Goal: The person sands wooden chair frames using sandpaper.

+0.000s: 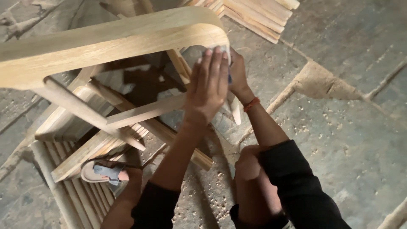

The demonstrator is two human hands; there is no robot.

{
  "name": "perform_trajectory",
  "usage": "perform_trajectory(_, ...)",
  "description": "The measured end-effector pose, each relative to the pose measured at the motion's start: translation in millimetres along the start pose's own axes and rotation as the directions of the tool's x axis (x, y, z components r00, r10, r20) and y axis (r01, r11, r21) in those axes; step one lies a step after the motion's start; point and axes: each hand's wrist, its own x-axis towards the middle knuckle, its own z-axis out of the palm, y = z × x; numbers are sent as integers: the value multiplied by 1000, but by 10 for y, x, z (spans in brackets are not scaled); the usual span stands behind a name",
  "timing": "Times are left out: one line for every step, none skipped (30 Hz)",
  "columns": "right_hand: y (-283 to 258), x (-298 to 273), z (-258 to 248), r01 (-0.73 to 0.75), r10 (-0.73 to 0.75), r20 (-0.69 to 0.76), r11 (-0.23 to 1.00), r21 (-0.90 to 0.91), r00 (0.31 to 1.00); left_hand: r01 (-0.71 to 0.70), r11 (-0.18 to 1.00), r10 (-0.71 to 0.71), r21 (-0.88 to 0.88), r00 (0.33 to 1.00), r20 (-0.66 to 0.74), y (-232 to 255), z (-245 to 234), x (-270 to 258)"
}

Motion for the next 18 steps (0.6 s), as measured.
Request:
perform_trajectory(127, -16, -31, 5, -5, 13, 1000, 10, 1000, 8, 1000, -8, 13, 1000, 6, 56, 101, -62)
perform_trajectory(251, -28, -49, -53, 52, -8, 997, -59, 999, 26, 990, -30, -142, 999, -26, 100, 202, -130)
perform_trajectory(378, 10, -36, -99, 98, -17, 987, -123, 995, 50, 958, -68, -281, 996, -56, 117, 312, -193)
perform_trajectory(314, 6, -28, -83, 84, 11, 991, -110, 996, 72, 964, -87, -255, 995, -50, 67, 175, -171)
perform_trajectory(256, -26, -28, -61, 59, -30, 995, -80, 998, 112, 923, -149, -367, 986, -74, 33, 33, -157)
perform_trajectory(206, -55, -35, -40, 36, -71, 998, -49, 997, 144, 869, -212, -474, 973, -94, 6, -104, -140)
perform_trajectory(170, -44, -36, -33, 31, -48, 999, -35, 998, 163, 876, -225, -454, 970, -87, -65, -158, -180)
perform_trajectory(138, -29, -41, -47, 46, -42, 998, -30, 998, 215, 831, -275, -513, 960, -43, -131, -212, -218)
perform_trajectory(107, -30, -44, -63, 62, -45, 998, -25, 997, 258, 780, -313, -570, 950, 0, -201, -268, -259)
perform_trajectory(88, -29, -33, -59, 58, -32, 998, -10, 998, 267, 789, -319, -554, 948, 4, -339, -338, -271)
perform_trajectory(70, -25, -32, -106, 106, -37, 994, 6, 994, 347, 702, -441, -621, 898, 4, -472, -410, -277)
perform_trajectory(51, -19, -32, -153, 154, -41, 988, 22, 987, 412, 602, -555, -684, 832, 12, -605, -486, -280)
perform_trajectory(50, -13, -46, -146, 147, -24, 989, 34, 989, 422, 611, -563, -670, 827, 8, -680, -531, -349)
perform_trajectory(50, -9, -59, -154, 155, -29, 987, 50, 987, 428, 537, -600, -727, 800, 27, -752, -579, -420)
perform_trajectory(52, -9, -77, -162, 164, -30, 985, 63, 986, 429, 456, -638, -780, 769, 49, -810, -635, -501)
perform_trajectory(33, 30, -12, -156, 157, -9, 985, 74, 988, 442, 465, -649, -767, 760, 44, -847, -737, -616)
perform_trajectory(9, 26, -14, -167, 169, -13, 980, 111, 986, 489, 404, -631, -773, 761, 152, -860, -821, -709)
perform_trajectory(-5, 30, -25, -177, 181, -16, 973, 148, 983, 536, 344, -602, -771, 756, 257, -865, -894, -793)
